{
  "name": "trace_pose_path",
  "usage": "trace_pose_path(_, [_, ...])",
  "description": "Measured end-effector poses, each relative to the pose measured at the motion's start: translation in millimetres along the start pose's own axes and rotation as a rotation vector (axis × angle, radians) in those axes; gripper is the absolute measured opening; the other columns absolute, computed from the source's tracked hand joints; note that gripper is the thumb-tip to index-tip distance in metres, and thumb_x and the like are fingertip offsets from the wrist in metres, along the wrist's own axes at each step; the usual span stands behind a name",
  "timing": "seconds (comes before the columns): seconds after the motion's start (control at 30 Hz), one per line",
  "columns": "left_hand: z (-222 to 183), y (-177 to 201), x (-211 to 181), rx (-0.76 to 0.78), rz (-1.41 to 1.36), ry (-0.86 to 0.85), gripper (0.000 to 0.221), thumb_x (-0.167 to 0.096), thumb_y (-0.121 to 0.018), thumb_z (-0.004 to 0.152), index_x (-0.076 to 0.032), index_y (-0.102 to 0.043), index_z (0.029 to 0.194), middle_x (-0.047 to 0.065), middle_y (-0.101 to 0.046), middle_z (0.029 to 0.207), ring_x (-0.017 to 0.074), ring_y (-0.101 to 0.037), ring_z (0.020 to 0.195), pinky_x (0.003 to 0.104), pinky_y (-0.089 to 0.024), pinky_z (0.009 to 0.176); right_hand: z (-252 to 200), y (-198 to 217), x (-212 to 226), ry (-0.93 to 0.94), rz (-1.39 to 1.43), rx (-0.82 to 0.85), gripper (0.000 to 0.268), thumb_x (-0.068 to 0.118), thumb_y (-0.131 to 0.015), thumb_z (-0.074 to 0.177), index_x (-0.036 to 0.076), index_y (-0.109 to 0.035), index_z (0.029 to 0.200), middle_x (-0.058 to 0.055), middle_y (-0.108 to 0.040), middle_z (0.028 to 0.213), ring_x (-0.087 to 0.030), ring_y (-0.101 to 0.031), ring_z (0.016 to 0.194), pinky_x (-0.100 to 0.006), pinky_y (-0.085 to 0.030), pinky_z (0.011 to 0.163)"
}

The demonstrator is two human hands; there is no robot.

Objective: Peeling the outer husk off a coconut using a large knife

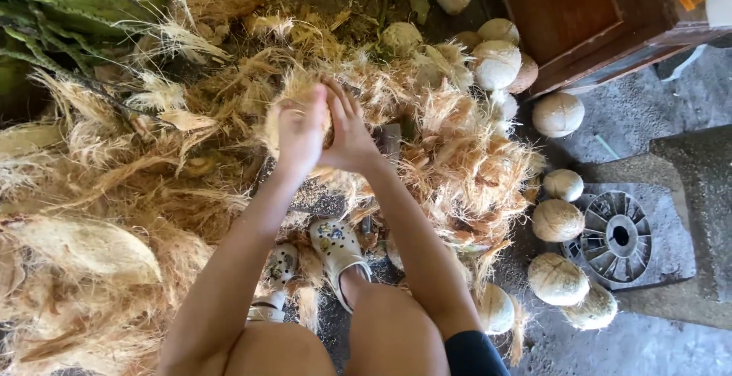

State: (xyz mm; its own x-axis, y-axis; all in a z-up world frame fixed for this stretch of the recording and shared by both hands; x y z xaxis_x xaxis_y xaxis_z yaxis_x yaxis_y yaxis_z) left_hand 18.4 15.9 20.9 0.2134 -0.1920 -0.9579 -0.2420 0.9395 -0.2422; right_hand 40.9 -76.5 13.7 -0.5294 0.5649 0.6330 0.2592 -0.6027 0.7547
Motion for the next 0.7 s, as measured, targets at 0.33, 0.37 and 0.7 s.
trace_pose_path(0.33, [-22, 10, -7, 0.235, 0.669, -0.436, 0.052, -0.037, -0.052, 0.108, -0.013, -0.050, 0.061, 0.003, -0.046, 0.051, 0.0204, -0.053, 0.054, 0.038, -0.040, 0.090, -13, -14, 17, -0.050, -0.036, 0.094, 0.110, 0.039, -0.086, 0.069, 0.009, -0.027, 0.156, -0.016, -0.024, 0.163, -0.040, -0.026, 0.147, -0.065, -0.029, 0.113])
trace_pose_path(0.37, [-25, 9, -10, 0.298, 0.689, -0.396, 0.052, -0.038, -0.049, 0.109, -0.012, -0.051, 0.065, 0.003, -0.042, 0.052, 0.0198, -0.047, 0.052, 0.038, -0.042, 0.084, -21, -16, 19, -0.137, -0.061, 0.162, 0.114, 0.038, -0.088, 0.067, 0.009, -0.024, 0.157, -0.018, -0.021, 0.163, -0.042, -0.027, 0.146, -0.072, -0.030, 0.111])
trace_pose_path(0.7, [-64, 46, -61, 0.218, 0.925, -0.001, 0.109, -0.047, -0.088, 0.067, -0.012, -0.025, 0.149, 0.040, -0.023, 0.150, 0.0607, -0.034, 0.133, 0.082, -0.034, 0.093, -252, -51, -166, -0.649, -0.053, -0.416, 0.015, 0.019, -0.052, 0.095, 0.007, -0.058, 0.102, -0.010, -0.052, 0.102, -0.028, -0.055, 0.102, -0.042, -0.048, 0.090])
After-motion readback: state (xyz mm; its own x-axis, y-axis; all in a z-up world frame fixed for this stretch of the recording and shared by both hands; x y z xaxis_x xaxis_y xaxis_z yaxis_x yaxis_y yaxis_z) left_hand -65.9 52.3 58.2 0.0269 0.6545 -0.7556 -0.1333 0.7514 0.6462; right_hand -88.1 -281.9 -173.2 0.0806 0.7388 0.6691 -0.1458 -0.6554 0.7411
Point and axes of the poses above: each hand's wrist, its own z-axis towards the middle knuckle, its own y-axis out of the back of the hand, x = y × z, the point moved 8 cm from there along z, towards the middle knuckle
